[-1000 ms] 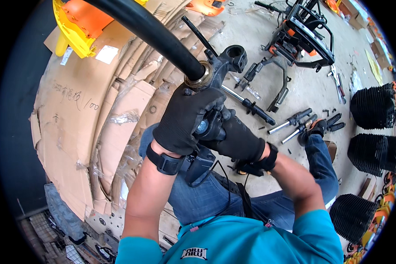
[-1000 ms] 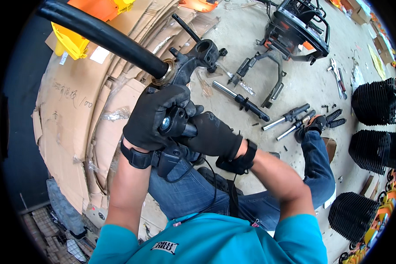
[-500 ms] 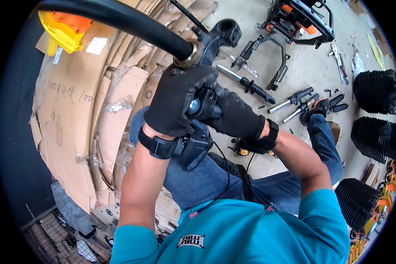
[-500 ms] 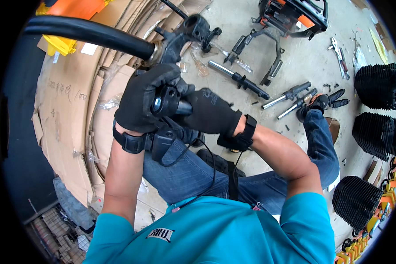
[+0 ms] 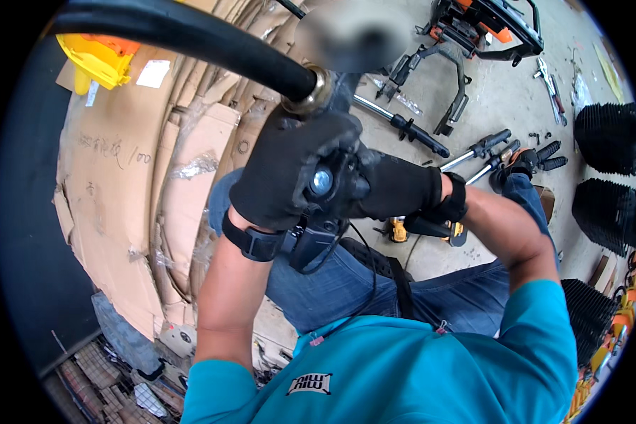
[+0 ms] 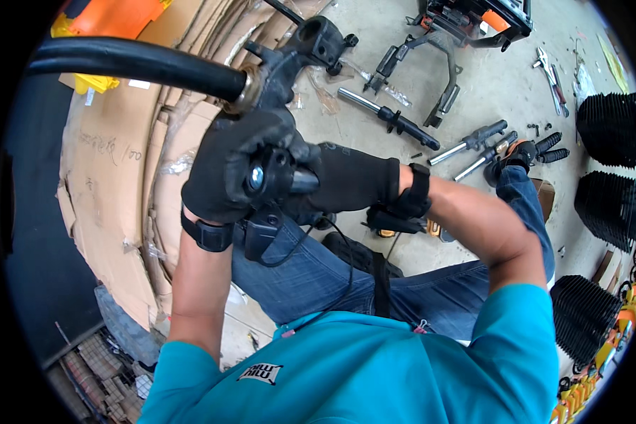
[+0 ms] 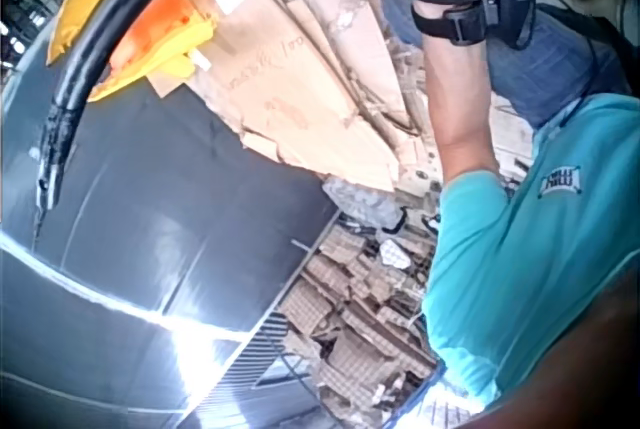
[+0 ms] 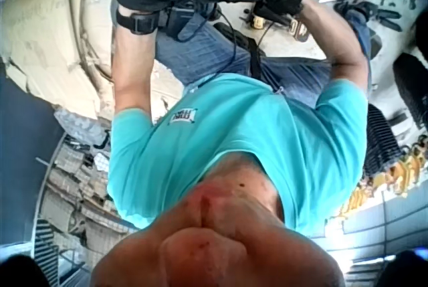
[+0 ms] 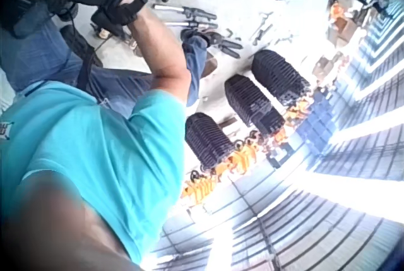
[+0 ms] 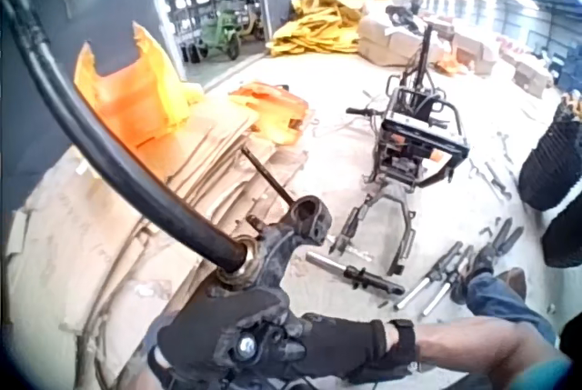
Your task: The person inserts metal tubes into the clamps of a motorcycle triple tree yoke by hand while sitting on a cardboard-covered floor. They slide the tubes through the openings and adjust the position of the assembly.
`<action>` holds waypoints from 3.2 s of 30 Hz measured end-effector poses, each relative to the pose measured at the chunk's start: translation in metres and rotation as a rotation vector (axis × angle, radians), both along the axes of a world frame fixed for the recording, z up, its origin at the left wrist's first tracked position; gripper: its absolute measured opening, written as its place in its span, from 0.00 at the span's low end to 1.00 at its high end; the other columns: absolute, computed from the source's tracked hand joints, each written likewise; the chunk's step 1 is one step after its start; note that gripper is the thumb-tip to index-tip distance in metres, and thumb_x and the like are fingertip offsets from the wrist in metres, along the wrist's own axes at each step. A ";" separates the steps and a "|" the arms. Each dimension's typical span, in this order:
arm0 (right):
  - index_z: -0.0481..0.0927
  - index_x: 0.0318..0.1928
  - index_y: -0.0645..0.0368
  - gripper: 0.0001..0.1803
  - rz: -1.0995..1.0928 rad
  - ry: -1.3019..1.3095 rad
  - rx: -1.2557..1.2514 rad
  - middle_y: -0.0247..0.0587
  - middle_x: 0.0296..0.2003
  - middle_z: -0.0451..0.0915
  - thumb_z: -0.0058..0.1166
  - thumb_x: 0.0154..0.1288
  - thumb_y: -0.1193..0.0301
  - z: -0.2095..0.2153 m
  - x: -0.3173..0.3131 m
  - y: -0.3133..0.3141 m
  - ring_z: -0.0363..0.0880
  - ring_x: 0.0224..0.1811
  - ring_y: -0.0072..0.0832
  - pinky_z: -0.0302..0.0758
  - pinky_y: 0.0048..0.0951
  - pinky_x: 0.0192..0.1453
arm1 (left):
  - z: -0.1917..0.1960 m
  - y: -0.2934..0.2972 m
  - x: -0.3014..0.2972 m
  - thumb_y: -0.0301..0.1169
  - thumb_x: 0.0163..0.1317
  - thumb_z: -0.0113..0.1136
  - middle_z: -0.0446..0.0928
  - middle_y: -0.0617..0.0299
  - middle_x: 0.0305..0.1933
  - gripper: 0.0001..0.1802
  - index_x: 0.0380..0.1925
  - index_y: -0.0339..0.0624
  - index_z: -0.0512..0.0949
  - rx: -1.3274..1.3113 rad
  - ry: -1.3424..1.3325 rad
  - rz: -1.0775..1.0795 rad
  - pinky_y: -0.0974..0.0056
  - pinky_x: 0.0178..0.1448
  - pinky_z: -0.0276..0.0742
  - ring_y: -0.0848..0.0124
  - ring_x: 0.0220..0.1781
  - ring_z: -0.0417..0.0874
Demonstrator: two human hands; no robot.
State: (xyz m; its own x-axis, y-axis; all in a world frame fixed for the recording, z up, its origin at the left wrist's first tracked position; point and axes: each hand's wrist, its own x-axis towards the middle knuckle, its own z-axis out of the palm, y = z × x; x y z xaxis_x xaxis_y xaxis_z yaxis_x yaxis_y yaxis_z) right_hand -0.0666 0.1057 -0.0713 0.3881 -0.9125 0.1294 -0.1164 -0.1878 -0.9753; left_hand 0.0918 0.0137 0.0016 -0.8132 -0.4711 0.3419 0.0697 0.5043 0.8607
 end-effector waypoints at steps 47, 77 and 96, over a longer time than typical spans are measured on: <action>0.74 0.46 0.61 0.11 -0.386 0.889 0.413 0.56 0.39 0.83 0.44 0.68 0.71 -0.260 0.011 -0.062 0.84 0.43 0.50 0.79 0.47 0.46 | 0.013 -0.019 0.016 0.32 0.69 0.51 0.63 0.65 0.25 0.15 0.49 0.32 0.71 1.171 0.012 0.213 0.60 0.37 0.70 0.73 0.28 0.69; 0.74 0.58 0.59 0.24 -1.029 0.098 -0.290 0.46 0.49 0.78 0.65 0.63 0.67 0.032 -0.066 0.034 0.79 0.50 0.34 0.77 0.34 0.53 | -0.013 -0.009 0.004 0.26 0.64 0.57 0.79 0.58 0.33 0.13 0.47 0.34 0.76 0.090 -0.310 -0.210 0.64 0.37 0.83 0.72 0.30 0.81; 0.78 0.44 0.65 0.25 -1.140 0.116 0.324 0.42 0.32 0.81 0.68 0.55 0.59 -0.017 -0.044 0.224 0.80 0.34 0.28 0.77 0.32 0.40 | 0.003 0.073 -0.128 0.36 0.71 0.52 0.76 0.51 0.53 0.17 0.53 0.35 0.72 0.515 -0.512 -0.647 0.64 0.55 0.79 0.67 0.50 0.82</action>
